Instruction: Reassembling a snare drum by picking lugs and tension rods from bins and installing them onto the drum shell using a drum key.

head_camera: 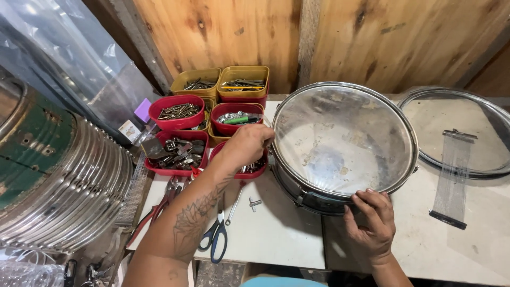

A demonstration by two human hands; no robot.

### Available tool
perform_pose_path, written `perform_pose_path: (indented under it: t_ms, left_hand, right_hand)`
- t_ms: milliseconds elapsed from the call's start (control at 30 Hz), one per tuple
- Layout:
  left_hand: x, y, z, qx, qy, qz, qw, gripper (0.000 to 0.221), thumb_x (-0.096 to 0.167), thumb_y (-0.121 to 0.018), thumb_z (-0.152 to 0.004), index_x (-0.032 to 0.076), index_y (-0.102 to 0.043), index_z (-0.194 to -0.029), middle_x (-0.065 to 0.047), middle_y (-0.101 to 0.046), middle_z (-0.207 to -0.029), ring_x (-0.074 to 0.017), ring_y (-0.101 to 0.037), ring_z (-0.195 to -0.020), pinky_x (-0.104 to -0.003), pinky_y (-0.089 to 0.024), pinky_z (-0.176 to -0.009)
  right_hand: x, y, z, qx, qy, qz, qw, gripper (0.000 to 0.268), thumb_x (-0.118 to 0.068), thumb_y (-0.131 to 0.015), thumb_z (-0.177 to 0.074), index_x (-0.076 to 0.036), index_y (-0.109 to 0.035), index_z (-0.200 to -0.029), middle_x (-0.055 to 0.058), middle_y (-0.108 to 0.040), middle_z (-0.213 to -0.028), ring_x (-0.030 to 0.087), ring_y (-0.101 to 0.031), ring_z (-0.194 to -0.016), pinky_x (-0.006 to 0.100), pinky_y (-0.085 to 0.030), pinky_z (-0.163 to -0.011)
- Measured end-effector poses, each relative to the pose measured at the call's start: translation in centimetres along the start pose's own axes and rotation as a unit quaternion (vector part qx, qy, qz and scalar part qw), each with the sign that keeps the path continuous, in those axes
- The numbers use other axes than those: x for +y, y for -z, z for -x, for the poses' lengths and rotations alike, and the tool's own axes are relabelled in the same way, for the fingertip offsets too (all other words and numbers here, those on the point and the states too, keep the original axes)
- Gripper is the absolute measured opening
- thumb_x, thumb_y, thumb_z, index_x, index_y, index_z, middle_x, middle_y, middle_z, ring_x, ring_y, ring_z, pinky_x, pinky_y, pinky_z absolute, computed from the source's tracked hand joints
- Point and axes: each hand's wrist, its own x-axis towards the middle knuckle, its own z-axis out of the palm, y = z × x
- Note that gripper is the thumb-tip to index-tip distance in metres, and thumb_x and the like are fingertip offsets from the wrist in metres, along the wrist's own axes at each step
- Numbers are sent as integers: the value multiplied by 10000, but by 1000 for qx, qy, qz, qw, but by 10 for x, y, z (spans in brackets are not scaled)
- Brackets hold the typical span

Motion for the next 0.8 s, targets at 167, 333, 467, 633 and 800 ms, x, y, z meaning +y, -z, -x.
perform_pose_path:
  t_ms: [167,333,467,633,800]
  left_hand:
    - [16,4,-7,-35,-32,-46,998,286,-192,-601,-893,56,-743,-891,-84,-754,-879,-232,-746,-818,-386,-652,-869]
    - [23,12,-11,-56,35,-26,997,453,-265,-490,-803,72,-742,-972,-120,-775,-1050,-273,-746,-999,-390,-612,-997]
    - [16,1,-17,-51,4,-54,997,471,-274,-542,-795,77,-784,-997,-119,-791,-966,-239,-767,-887,-383,-611,-969]
    - [20,10,-9,-59,57,-29,996,450,-192,-554,-852,104,-775,-1110,-122,-783,-1063,-261,-767,-970,-400,-596,-1005]
    - [24,22,5,-41,142,69,987,237,55,-626,-939,98,-767,-1124,-92,-782,-1108,-203,-745,-1004,-358,-563,-1024]
  right_hand:
    - [1,0,1,-2,2,1,1000,258,-24,-801,-864,-12,-722,-1109,142,-672,-1181,325,-659,-1155,504,-446,-1213]
    - [0,0,2,-2,-10,0,1000,265,-32,-799,-863,-14,-725,-1116,141,-675,-1190,324,-662,-1166,499,-438,-1219]
    - [-3,1,-1,-2,-11,4,1000,246,-32,-793,-865,-4,-727,-1101,151,-682,-1183,332,-663,-1160,502,-439,-1213]
    - [3,-1,3,3,5,2,1000,259,-31,-796,-866,-5,-726,-1114,147,-679,-1181,329,-662,-1159,501,-453,-1202]
    - [2,-1,2,5,-1,-2,1000,258,-33,-789,-866,-2,-729,-1116,154,-683,-1192,325,-661,-1169,488,-433,-1223]
